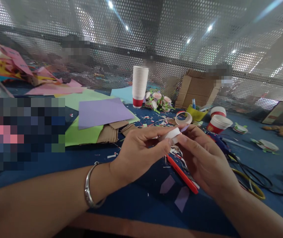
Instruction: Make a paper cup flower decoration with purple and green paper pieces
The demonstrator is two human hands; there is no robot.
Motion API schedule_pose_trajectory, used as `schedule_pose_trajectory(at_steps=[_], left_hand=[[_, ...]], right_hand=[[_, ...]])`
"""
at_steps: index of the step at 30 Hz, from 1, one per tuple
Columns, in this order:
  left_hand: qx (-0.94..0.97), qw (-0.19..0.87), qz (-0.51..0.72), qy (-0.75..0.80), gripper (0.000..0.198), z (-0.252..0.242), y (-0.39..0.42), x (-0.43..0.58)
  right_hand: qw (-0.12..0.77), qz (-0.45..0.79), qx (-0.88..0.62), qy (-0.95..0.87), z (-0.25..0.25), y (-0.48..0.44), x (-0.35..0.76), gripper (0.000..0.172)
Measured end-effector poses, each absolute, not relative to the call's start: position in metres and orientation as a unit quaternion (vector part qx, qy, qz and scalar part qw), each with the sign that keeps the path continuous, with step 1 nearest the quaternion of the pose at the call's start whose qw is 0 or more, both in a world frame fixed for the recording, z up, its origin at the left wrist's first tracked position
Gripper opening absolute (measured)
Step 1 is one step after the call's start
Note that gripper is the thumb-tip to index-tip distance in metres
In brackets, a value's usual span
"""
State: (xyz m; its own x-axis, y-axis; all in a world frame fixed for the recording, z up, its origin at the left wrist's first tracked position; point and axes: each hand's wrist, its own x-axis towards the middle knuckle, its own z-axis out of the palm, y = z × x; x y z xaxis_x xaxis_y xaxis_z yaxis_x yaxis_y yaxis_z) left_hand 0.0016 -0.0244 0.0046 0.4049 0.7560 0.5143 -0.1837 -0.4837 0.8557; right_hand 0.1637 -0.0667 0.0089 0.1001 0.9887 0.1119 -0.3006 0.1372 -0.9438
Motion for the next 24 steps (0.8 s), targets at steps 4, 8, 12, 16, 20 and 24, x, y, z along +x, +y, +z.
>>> schedule_pose_trajectory(at_steps=[4, 8, 12, 16, 20, 24], left_hand=[[0.722, 0.427, 0.495, 0.227, 0.031, 0.0021, -0.0223, -0.0006], [0.738, 0.399, 0.498, 0.219, 0.030, 0.0042, -0.0228, -0.0018], [0.748, 0.366, 0.514, 0.206, 0.031, 0.0064, -0.0256, -0.0014], [0.736, 0.352, 0.534, 0.221, 0.025, 0.0057, -0.0263, 0.0004], [0.742, 0.329, 0.538, 0.228, 0.024, 0.0055, -0.0255, 0.0010], [0.741, 0.329, 0.541, 0.224, 0.025, 0.0059, -0.0256, 0.0007]], right_hand=[[0.618, 0.517, -0.411, -0.426, 0.0096, -0.0665, 0.1640, 0.023], [0.615, 0.512, -0.408, -0.440, 0.0118, -0.0682, 0.1645, 0.021], [0.617, 0.506, -0.404, -0.447, 0.0133, -0.0696, 0.1649, 0.020], [0.619, 0.524, -0.394, -0.432, 0.0130, -0.0696, 0.1652, 0.020], [0.624, 0.538, -0.385, -0.416, 0.0127, -0.0688, 0.1651, 0.017], [0.626, 0.529, -0.397, -0.412, 0.0144, -0.0682, 0.1643, 0.016]])
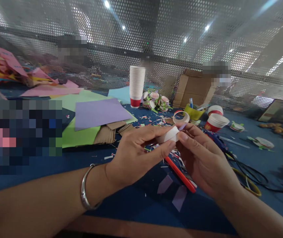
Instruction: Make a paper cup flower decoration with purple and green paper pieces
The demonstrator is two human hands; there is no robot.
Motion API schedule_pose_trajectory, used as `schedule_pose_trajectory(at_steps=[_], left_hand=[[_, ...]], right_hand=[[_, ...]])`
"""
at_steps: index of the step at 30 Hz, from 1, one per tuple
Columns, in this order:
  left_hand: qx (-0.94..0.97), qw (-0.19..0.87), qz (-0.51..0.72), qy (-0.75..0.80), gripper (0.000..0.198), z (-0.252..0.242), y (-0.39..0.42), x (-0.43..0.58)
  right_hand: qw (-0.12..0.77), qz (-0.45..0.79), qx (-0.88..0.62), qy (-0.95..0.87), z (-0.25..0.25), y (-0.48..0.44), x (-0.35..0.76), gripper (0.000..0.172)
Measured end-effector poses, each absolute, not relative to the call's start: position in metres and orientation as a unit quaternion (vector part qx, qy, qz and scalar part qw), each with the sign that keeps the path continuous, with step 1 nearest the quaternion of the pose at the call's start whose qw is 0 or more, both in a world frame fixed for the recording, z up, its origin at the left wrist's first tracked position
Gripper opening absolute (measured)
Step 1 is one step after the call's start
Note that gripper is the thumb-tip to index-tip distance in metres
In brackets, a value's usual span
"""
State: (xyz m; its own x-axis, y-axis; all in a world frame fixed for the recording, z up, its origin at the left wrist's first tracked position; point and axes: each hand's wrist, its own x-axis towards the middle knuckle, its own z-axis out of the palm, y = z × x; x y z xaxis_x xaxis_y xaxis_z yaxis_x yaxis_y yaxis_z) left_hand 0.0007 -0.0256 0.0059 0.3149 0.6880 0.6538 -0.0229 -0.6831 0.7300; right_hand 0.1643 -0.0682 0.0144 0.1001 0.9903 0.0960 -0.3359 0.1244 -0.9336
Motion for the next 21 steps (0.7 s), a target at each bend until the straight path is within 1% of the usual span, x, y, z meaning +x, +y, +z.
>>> schedule_pose_trajectory(at_steps=[4, 9, 14, 21], left_hand=[[0.740, 0.350, 0.526, 0.229, 0.023, 0.0050, -0.0262, 0.0012], [0.715, 0.422, 0.508, 0.231, 0.017, 0.0028, -0.0269, 0.0014], [0.724, 0.379, 0.528, 0.233, 0.012, 0.0009, -0.0271, 0.0006], [0.741, 0.354, 0.526, 0.222, 0.007, -0.0006, -0.0293, -0.0005]], right_hand=[[0.622, 0.532, -0.403, -0.408, 0.0148, -0.0689, 0.1631, 0.017], [0.605, 0.545, -0.395, -0.425, 0.0109, -0.0720, 0.1622, 0.018], [0.605, 0.522, -0.391, -0.457, 0.0097, -0.0728, 0.1609, 0.018], [0.604, 0.528, -0.386, -0.456, 0.0121, -0.0737, 0.1596, 0.016]])
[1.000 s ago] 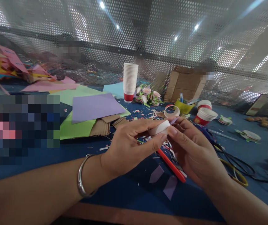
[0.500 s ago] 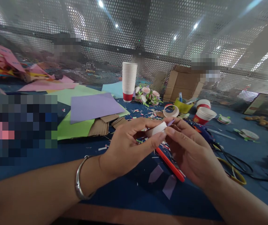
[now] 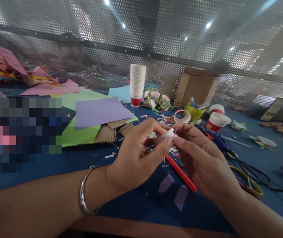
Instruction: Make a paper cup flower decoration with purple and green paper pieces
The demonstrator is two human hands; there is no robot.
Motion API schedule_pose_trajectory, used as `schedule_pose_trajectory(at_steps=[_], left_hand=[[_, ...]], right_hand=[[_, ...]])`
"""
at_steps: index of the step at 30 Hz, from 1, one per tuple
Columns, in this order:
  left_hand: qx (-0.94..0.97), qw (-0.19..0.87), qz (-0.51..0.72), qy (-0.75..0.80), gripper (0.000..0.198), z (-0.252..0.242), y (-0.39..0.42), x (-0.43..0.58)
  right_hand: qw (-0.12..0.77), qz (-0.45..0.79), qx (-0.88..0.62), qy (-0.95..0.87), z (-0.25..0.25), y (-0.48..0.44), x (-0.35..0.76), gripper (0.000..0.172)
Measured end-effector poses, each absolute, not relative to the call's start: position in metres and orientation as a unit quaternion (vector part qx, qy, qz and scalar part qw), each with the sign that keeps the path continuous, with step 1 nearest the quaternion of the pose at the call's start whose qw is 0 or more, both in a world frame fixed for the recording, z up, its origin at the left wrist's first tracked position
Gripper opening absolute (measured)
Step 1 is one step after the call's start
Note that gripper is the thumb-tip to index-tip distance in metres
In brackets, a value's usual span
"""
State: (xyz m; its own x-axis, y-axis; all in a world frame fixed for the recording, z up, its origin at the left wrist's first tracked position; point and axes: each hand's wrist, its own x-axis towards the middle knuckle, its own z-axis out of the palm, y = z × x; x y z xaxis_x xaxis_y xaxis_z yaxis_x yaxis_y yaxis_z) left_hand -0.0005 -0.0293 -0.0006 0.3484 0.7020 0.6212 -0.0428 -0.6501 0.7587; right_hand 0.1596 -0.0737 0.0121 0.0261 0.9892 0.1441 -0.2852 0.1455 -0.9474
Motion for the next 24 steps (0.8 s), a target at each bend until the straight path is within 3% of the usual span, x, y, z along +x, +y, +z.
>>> schedule_pose_trajectory(at_steps=[12, 18, 24], left_hand=[[0.789, 0.254, 0.505, 0.241, 0.005, 0.0014, -0.0327, -0.0012], [0.795, 0.272, 0.496, 0.221, 0.005, 0.0004, -0.0333, -0.0029], [0.803, 0.282, 0.487, 0.196, 0.025, 0.0014, -0.0307, -0.0043]], right_hand=[[0.610, 0.507, -0.407, -0.453, 0.0124, -0.0742, 0.1582, 0.017], [0.618, 0.519, -0.387, -0.446, 0.0106, -0.0762, 0.1592, 0.018], [0.616, 0.525, -0.382, -0.446, 0.0106, -0.0772, 0.1616, 0.017]])
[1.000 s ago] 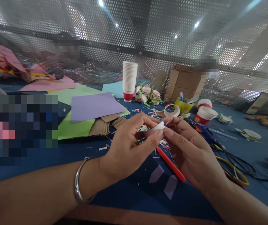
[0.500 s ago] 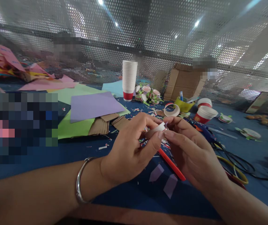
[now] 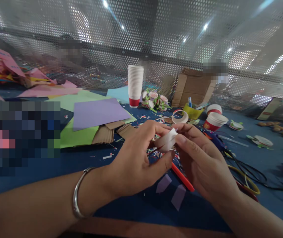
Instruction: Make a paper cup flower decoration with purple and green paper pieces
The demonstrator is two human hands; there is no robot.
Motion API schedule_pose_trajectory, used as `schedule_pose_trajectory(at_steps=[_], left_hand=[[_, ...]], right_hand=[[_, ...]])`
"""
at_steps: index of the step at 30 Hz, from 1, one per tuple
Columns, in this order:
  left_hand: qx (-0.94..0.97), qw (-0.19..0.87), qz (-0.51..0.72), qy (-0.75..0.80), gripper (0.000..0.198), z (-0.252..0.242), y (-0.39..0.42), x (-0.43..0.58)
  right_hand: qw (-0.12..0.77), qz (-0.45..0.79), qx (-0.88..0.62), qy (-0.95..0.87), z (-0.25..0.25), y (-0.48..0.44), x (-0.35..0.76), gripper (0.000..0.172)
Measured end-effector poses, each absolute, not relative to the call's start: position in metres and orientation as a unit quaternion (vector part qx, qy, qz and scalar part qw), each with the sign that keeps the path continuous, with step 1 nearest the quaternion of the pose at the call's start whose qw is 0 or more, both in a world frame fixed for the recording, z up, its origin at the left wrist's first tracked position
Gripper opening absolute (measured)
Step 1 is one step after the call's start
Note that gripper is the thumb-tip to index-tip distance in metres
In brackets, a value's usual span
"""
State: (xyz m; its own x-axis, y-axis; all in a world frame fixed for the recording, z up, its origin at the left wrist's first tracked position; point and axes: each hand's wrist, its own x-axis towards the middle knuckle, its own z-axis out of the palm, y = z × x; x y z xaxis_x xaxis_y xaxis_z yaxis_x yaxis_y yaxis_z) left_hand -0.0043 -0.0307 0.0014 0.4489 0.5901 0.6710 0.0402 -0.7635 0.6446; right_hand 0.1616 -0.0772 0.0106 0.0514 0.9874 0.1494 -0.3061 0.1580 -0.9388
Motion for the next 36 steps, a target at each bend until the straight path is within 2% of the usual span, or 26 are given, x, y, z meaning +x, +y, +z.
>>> schedule_pose_trajectory(at_steps=[7, 11, 15, 20, 25, 27, 30, 33, 36], left_hand=[[0.808, 0.271, 0.467, 0.237, 0.022, 0.008, -0.026, -0.007], [0.775, 0.359, 0.468, 0.224, 0.031, 0.005, -0.027, -0.007], [0.760, 0.405, 0.463, 0.211, 0.028, 0.005, -0.027, -0.007], [0.798, 0.290, 0.464, 0.251, 0.023, 0.009, -0.022, -0.010], [0.858, 0.138, 0.443, 0.219, 0.035, 0.006, -0.017, -0.011], [0.859, 0.129, 0.451, 0.207, 0.039, 0.005, -0.018, -0.010], [0.829, 0.221, 0.468, 0.213, 0.043, 0.007, -0.019, -0.008], [0.781, 0.374, 0.452, 0.216, 0.031, 0.010, -0.020, -0.007], [0.741, 0.457, 0.438, 0.224, 0.020, 0.011, -0.019, -0.006]], right_hand=[[0.604, 0.461, -0.405, -0.509, 0.010, -0.074, 0.164, 0.020], [0.600, 0.444, -0.417, -0.520, 0.007, -0.073, 0.169, 0.019], [0.602, 0.435, -0.416, -0.524, 0.007, -0.071, 0.172, 0.015], [0.583, 0.425, -0.425, -0.546, 0.006, -0.069, 0.173, 0.020], [0.533, 0.429, -0.444, -0.579, 0.001, -0.067, 0.170, 0.032], [0.533, 0.436, -0.441, -0.575, 0.000, -0.067, 0.169, 0.031], [0.551, 0.435, -0.440, -0.560, 0.001, -0.069, 0.169, 0.031], [0.554, 0.435, -0.451, -0.548, 0.003, -0.069, 0.171, 0.030], [0.553, 0.434, -0.456, -0.545, 0.003, -0.068, 0.173, 0.029]])
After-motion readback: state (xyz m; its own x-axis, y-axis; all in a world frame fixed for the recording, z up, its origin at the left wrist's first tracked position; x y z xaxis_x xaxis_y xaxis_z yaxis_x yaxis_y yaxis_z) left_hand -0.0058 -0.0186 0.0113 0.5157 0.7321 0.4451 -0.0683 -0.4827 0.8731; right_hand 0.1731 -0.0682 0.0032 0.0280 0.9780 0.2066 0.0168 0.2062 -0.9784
